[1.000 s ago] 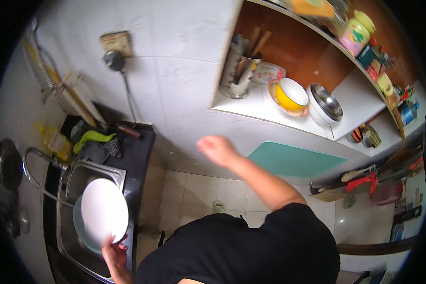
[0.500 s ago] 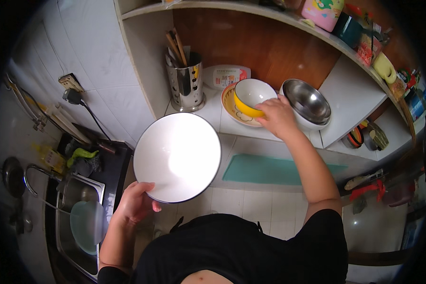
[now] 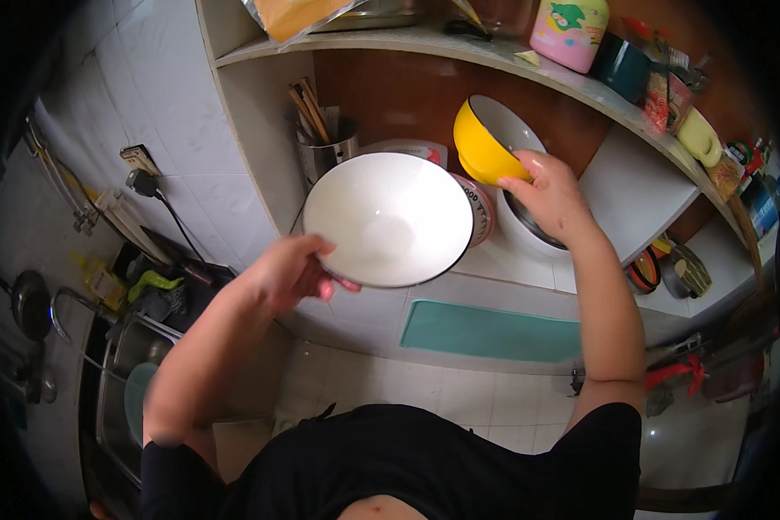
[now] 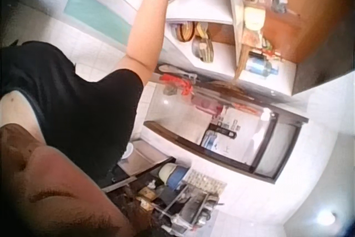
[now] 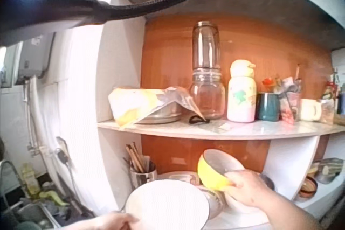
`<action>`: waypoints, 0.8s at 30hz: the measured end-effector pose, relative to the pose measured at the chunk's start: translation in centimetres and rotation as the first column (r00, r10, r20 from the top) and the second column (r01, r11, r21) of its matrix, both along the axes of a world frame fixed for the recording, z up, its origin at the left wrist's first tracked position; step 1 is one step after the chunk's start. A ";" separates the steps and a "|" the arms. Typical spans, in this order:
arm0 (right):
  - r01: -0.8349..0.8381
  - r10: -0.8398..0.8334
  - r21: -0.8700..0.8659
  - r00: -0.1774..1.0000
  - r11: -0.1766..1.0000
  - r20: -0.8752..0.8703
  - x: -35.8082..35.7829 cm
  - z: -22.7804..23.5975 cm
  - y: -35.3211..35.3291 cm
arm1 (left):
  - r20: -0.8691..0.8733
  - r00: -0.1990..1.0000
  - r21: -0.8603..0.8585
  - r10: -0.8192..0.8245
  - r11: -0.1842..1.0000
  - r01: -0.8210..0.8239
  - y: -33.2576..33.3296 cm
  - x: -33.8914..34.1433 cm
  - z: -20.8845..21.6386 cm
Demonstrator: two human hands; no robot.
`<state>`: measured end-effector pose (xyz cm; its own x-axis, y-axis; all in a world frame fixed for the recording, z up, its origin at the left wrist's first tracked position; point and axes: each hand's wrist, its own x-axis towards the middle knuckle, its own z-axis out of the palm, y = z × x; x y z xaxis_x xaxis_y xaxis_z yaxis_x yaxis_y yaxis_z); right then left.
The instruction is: The person wipes the tiled floor with a cloth, then washes the cloth in a basin of water. They carry the basin to the kitchen, rinse the cloth under the tap, and wipe the kitchen counter. The person then returns to the living room and places the basin on a table.
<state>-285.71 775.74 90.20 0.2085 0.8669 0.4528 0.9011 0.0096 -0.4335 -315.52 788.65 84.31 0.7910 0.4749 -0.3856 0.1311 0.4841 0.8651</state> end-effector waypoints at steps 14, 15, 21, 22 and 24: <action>0.047 -0.024 -0.125 0.985 0.991 0.173 0.5 -0.6 -3.3 | -0.256 0.967 0.078 0.010 0.997 0.010 3.5 12.0 -2.9; 0.048 -0.028 -0.111 0.984 0.993 0.176 0.6 -1.0 -3.2 | -0.265 0.964 0.078 0.018 0.997 0.003 3.5 12.2 -2.9; 0.041 -0.039 -0.006 0.980 0.999 0.194 2.4 -1.3 -4.4 | -0.238 0.970 0.092 0.046 0.995 -0.024 4.5 12.0 -1.8; 0.044 -0.049 0.028 0.979 0.999 0.200 2.9 -0.7 -4.8 | -0.231 0.971 0.131 0.062 0.991 -0.032 4.6 11.8 -0.9; 0.062 -0.066 0.029 0.978 0.998 0.196 3.5 1.1 -5.7 | -0.215 0.975 0.185 0.052 0.983 -0.012 5.1 11.5 1.0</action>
